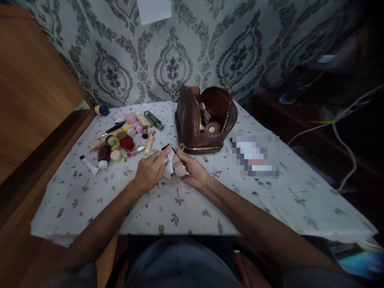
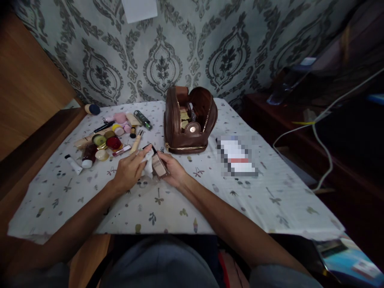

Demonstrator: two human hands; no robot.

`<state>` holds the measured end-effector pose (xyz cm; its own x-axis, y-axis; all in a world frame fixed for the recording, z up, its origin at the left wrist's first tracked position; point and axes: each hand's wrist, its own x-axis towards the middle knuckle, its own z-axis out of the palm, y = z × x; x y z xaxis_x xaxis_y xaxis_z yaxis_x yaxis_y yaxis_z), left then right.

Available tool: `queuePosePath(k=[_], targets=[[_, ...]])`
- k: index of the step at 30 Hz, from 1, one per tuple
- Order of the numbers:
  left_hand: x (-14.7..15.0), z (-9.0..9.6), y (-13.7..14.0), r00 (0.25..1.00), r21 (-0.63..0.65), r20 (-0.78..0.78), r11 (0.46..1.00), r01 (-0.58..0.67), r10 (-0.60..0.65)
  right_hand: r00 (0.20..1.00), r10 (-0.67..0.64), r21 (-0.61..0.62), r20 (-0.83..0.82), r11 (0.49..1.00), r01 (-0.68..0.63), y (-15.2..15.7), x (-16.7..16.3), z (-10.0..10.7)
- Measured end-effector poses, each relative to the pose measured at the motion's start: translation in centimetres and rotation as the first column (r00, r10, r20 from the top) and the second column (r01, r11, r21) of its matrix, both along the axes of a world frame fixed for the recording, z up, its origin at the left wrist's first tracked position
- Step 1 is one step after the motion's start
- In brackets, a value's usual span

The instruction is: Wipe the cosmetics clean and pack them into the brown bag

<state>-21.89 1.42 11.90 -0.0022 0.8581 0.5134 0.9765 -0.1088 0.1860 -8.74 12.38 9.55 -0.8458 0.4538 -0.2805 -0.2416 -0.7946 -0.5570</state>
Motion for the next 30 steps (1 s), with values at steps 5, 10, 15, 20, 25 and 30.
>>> queuePosePath(k=[5, 10, 15, 20, 25, 30], targets=[[-0.7, 0.5, 0.5, 0.949, 0.085, 0.315, 0.996, -0.003, -0.024, 0.998, 0.056, 0.039, -0.012, 0.998, -0.055, -0.2, 0.2, 0.5], [-0.4, 0.2, 0.7, 0.88, 0.037, 0.47, 0.995, -0.094, 0.066, 0.997, 0.081, -0.035, -0.011, 0.996, -0.082, -0.3, 0.2, 1.1], [0.9, -0.1, 0.5, 0.889, -0.099, 0.407, 0.978, -0.185, 0.209, 0.999, 0.019, -0.143, 0.029, 0.99, -0.014, -0.3, 0.0, 1.4], [1.9, -0.2, 0.4, 0.966, -0.207, 0.195, 0.97, -0.129, 0.171, 0.999, -0.032, -0.18, 0.0, 0.983, 0.032, -0.1, 0.0, 1.4], [3.1, -0.6, -0.1, 0.997, -0.26, -0.048, 0.963, -0.075, 0.064, 0.998, 0.016, -0.164, -0.057, 0.986, -0.026, 0.1, 0.3, 1.6], [4.2, -1.2, -1.1, 0.967, -0.272, -0.242, 0.962, 0.015, -0.084, 0.998, -0.004, -0.16, -0.058, 0.987, -0.006, 0.4, 0.4, 1.7]])
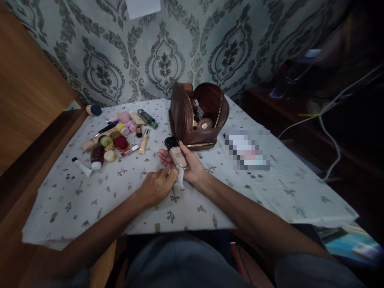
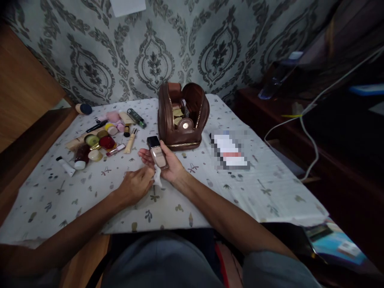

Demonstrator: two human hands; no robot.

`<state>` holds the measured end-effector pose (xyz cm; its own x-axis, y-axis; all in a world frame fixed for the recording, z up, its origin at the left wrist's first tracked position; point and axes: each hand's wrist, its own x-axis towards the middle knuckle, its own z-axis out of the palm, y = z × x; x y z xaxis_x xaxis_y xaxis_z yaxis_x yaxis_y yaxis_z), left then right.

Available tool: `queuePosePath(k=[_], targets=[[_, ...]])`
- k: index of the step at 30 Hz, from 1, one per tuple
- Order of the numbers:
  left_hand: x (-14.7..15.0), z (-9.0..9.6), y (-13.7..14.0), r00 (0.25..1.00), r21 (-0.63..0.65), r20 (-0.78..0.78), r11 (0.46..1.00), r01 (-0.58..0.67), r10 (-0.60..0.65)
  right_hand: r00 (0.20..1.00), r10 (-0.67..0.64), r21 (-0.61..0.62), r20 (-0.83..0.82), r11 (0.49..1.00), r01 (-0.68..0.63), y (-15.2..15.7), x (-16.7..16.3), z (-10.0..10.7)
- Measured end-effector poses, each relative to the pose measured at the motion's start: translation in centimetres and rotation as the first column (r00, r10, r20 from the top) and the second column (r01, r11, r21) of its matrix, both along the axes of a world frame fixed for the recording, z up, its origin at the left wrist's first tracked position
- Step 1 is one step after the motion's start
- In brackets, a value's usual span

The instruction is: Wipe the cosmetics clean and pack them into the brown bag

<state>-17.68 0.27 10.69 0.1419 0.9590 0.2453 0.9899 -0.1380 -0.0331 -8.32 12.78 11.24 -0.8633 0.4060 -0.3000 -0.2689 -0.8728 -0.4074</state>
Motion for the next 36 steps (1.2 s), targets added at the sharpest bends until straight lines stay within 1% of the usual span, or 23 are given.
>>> queuePosePath(k=[2, 5, 8, 11, 13, 15, 17, 19, 21, 25, 28, 31, 34, 36], targets=[[0.0, -0.1, -0.3, 0.999, 0.004, -0.021, 0.999, 0.046, -0.046, 1.0, -0.01, -0.009, 0.024, 1.0, 0.011, 0.1, 0.0, 0.0], [-0.5, 0.0, -0.3, 0.997, 0.0, 0.047, 0.998, 0.059, -0.059, 0.997, -0.037, 0.017, 0.063, 0.999, 0.036, 0.1, -0.1, 0.1], [-1.1, 0.1, 0.0, 0.986, 0.01, 0.166, 1.0, 0.012, -0.013, 0.993, -0.072, 0.089, 0.095, 0.994, 0.063, -0.2, -0.4, -0.1], [-1.7, 0.3, 0.3, 0.961, 0.045, 0.271, 0.997, -0.068, 0.053, 0.977, -0.183, 0.186, 0.109, 0.969, 0.161, -0.8, -0.7, -0.4], [-2.0, 0.5, 0.5, 0.942, 0.064, 0.321, 0.99, -0.127, 0.1, 0.971, -0.222, 0.235, 0.089, 0.952, 0.196, -1.1, -0.8, -0.6], [-2.4, 1.1, 0.6, 0.921, 0.08, 0.357, 0.977, -0.196, 0.156, 0.98, -0.186, 0.27, 0.068, 0.949, 0.161, -1.5, -0.7, -0.6], [-3.0, 1.7, 0.8, 0.897, 0.113, 0.393, 0.957, -0.267, 0.203, 0.992, -0.109, 0.305, 0.065, 0.949, 0.085, -1.8, -0.6, -0.5], [-3.6, 2.4, 1.0, 0.876, 0.157, 0.43, 0.937, -0.311, 0.219, 0.996, -0.045, 0.33, 0.079, 0.944, 0.017, -2.0, -0.5, -0.4], [-4.1, 2.8, 1.2, 0.871, 0.192, 0.446, 0.928, -0.32, 0.208, 0.994, -0.025, 0.332, 0.107, 0.943, -0.012, -2.3, -0.5, -0.3], [-4.5, 2.7, 1.3, 0.911, 0.206, 0.376, 0.944, -0.259, 0.168, 0.99, -0.01, 0.307, 0.14, 0.951, -0.033, -2.4, -0.6, -0.1], [-4.0, 2.3, 1.0, 0.956, 0.185, 0.265, 0.967, -0.175, 0.122, 0.99, 0.013, 0.29, 0.138, 0.956, -0.053, -2.2, -0.6, -0.2], [-3.2, 2.0, 0.5, 0.992, 0.185, 0.124, 0.981, -0.054, 0.031, 0.99, -0.036, 0.26, 0.138, 0.966, -0.001, -1.8, -0.6, -0.4], [-2.4, 1.8, 0.0, 0.997, 0.232, 0.001, 0.969, 0.081, -0.084, 0.988, -0.111, 0.259, 0.103, 0.963, 0.081, -1.4, -0.6, -0.7], [-2.1, 1.6, -0.2, 0.986, 0.283, -0.058, 0.944, 0.169, -0.159, 0.989, -0.132, 0.265, 0.063, 0.958, 0.111, -1.2, -0.6, -0.8]])
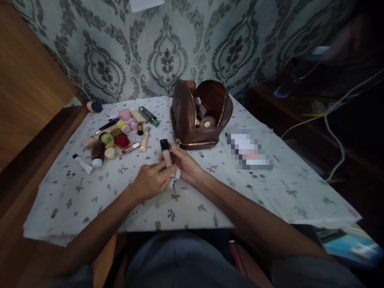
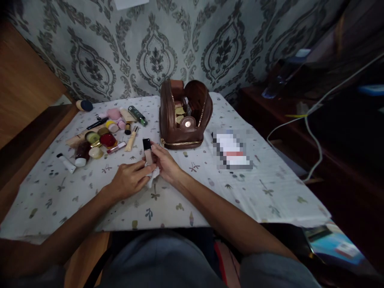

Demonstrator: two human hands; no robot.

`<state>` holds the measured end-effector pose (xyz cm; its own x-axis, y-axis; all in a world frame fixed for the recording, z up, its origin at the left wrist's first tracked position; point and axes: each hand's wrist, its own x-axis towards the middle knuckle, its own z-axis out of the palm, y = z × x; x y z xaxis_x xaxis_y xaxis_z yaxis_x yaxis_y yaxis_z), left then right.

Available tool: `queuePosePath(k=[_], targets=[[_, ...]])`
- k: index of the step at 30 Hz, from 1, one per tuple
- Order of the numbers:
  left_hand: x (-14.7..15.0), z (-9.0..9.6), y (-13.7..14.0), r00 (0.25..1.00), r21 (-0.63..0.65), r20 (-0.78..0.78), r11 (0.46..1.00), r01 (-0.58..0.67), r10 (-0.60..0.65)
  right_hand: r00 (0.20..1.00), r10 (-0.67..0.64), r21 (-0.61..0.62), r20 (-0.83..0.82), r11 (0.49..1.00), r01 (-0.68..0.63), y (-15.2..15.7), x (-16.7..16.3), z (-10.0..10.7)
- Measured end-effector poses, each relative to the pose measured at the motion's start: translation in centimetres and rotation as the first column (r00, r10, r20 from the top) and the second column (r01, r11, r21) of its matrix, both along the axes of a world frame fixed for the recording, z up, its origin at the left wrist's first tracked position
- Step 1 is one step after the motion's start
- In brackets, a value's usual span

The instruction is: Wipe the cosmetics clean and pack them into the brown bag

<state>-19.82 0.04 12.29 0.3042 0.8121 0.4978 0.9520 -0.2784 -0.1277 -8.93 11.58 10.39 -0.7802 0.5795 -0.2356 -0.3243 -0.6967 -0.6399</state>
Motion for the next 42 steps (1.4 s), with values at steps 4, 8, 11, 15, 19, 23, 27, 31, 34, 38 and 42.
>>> queuePosePath(k=[4, 8, 11, 15, 19, 23, 27, 31, 34, 38, 42], targets=[[0.2, -0.2, -0.1, 0.992, 0.111, -0.075, 0.988, 0.107, -0.099, 0.998, 0.006, -0.044, -0.068, 0.999, -0.009, 0.2, 0.0, -0.1], [0.2, 0.0, -0.1, 0.984, 0.195, -0.15, 0.973, 0.125, -0.096, 0.986, 0.113, -0.152, -0.122, 0.98, -0.131, 0.3, 0.4, 0.2], [0.2, 0.1, 0.0, 0.982, 0.202, -0.154, 0.97, 0.137, -0.107, 0.965, 0.232, -0.238, -0.121, 0.937, -0.256, 0.4, 0.6, 0.6], [-0.1, -0.1, 0.0, 0.984, 0.191, -0.138, 0.972, 0.136, -0.11, 0.969, 0.236, -0.316, -0.079, 0.916, -0.249, 0.5, 0.7, 1.1], [-0.5, -0.4, 0.1, 0.993, 0.177, -0.017, 0.977, 0.117, -0.116, 0.972, 0.224, -0.324, -0.075, 0.916, -0.236, 0.6, 0.7, 1.1], [-0.8, -0.4, 0.2, 0.966, 0.087, 0.213, 0.988, 0.129, -0.145, 0.954, 0.28, -0.359, -0.105, 0.884, -0.299, 0.5, 0.6, 0.8], [-1.3, 0.1, 0.4, 0.824, 0.047, 0.558, 0.995, 0.091, -0.101, 0.975, 0.202, -0.364, -0.091, 0.905, -0.221, -0.1, 0.3, 0.7], [-2.5, 1.0, 0.8, 0.616, 0.107, 0.788, 0.986, -0.13, -0.004, 0.981, 0.189, -0.331, -0.048, 0.923, -0.194, -0.3, 0.3, 0.7], [-3.0, 1.5, 1.2, 0.503, 0.09, 0.862, 0.955, -0.284, 0.069, 0.977, 0.203, -0.315, -0.069, 0.924, -0.214, -0.2, 0.4, 0.7], [-2.3, 0.9, 1.3, 0.634, 0.048, 0.757, 0.952, -0.301, 0.162, 0.968, 0.227, -0.325, -0.105, 0.912, -0.249, -0.2, 0.3, 0.4], [-1.0, -0.5, 1.3, 0.841, 0.055, 0.521, 0.978, -0.201, 0.144, 0.978, 0.171, -0.372, -0.116, 0.906, -0.203, -0.3, -0.1, 0.3]])
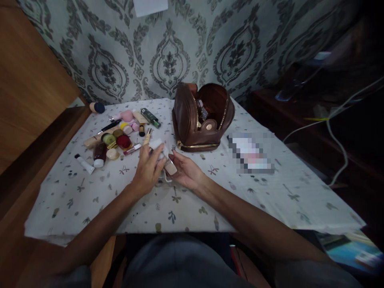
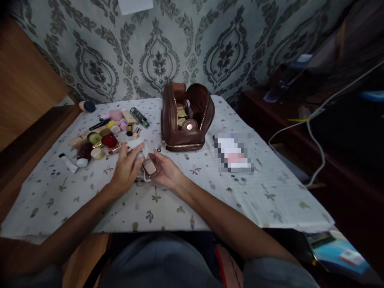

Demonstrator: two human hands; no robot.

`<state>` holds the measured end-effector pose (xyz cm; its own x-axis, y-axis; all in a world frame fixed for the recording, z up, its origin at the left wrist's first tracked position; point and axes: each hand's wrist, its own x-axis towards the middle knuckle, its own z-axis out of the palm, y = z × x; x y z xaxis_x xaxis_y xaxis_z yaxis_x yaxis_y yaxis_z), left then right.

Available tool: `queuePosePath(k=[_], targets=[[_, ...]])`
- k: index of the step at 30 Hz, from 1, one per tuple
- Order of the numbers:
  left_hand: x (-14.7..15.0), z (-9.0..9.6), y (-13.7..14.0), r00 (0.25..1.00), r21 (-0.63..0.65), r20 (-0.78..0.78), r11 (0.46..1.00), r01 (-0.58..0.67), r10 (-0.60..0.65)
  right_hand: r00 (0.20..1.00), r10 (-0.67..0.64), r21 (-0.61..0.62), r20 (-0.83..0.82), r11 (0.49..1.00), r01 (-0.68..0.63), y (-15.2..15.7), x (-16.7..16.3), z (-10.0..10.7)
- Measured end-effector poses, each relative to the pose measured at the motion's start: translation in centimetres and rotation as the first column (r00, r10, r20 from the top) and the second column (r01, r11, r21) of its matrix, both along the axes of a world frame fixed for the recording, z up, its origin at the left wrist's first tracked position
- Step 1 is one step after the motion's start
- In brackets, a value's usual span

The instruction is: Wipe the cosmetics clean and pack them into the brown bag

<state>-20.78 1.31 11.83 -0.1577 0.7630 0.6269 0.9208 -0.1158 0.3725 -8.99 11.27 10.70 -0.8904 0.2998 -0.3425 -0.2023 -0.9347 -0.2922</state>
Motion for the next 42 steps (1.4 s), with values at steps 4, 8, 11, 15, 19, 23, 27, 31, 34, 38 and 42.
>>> queuePosePath(k=[4, 8, 11, 15, 19, 23, 27, 31, 34, 38, 42], targets=[[1.5, -0.6, -0.1, 0.953, 0.085, -0.234, 0.973, 0.217, -0.192, 0.998, -0.061, -0.089, 0.01, 0.994, 0.061, 0.1, 0.0, 0.6], [2.7, -0.1, -0.5, 0.883, 0.132, -0.358, 0.92, 0.369, -0.303, 0.998, 0.058, -0.045, 0.018, 0.997, -0.057, 0.4, 0.4, 0.6], [2.7, 0.3, -0.7, 0.893, 0.143, -0.323, 0.917, 0.372, -0.312, 0.998, 0.058, -0.004, 0.012, 0.998, -0.058, 0.6, 0.4, 0.3], [1.5, 0.6, -0.5, 0.967, 0.159, -0.152, 0.961, 0.227, -0.204, 1.0, -0.02, -0.024, 0.022, 1.0, 0.021, 0.3, 0.0, 0.3], [-0.3, 1.0, 0.0, 0.999, 0.173, 0.038, 0.985, 0.013, -0.02, 1.0, -0.008, 0.05, -0.014, 0.999, 0.009, -0.3, 0.1, 0.8], [-1.4, 1.3, 0.4, 0.974, 0.206, 0.223, 0.975, -0.084, 0.037, 0.999, 0.041, 0.101, -0.006, 0.994, -0.04, -0.6, 0.3, 0.8], [-1.6, 1.1, 0.7, 0.924, 0.179, 0.382, 0.981, -0.069, -0.004, 0.999, 0.03, 0.118, -0.025, 0.993, -0.027, -0.3, 0.2, 0.3], [-1.1, 0.9, 0.7, 0.877, 0.108, 0.477, 0.994, -0.001, -0.051, 0.999, 0.033, 0.101, -0.038, 0.994, -0.029, -0.1, 0.1, 0.2], [-0.7, 1.0, 0.6, 0.857, 0.079, 0.504, 0.994, 0.073, -0.103, 0.999, 0.004, 0.1, -0.033, 0.995, -0.001, -0.2, 0.2, 0.4], [0.2, 1.2, 0.2, 0.867, 0.008, 0.438, 0.965, 0.26, -0.237, 0.995, -0.095, 0.061, 0.011, 0.994, 0.094, -0.1, 0.2, 0.8], [1.1, 1.2, -0.3, 0.84, -0.092, 0.36, 0.88, 0.465, -0.406, 0.994, -0.099, 0.039, 0.035, 0.994, 0.098, 0.2, 0.4, 1.2]])
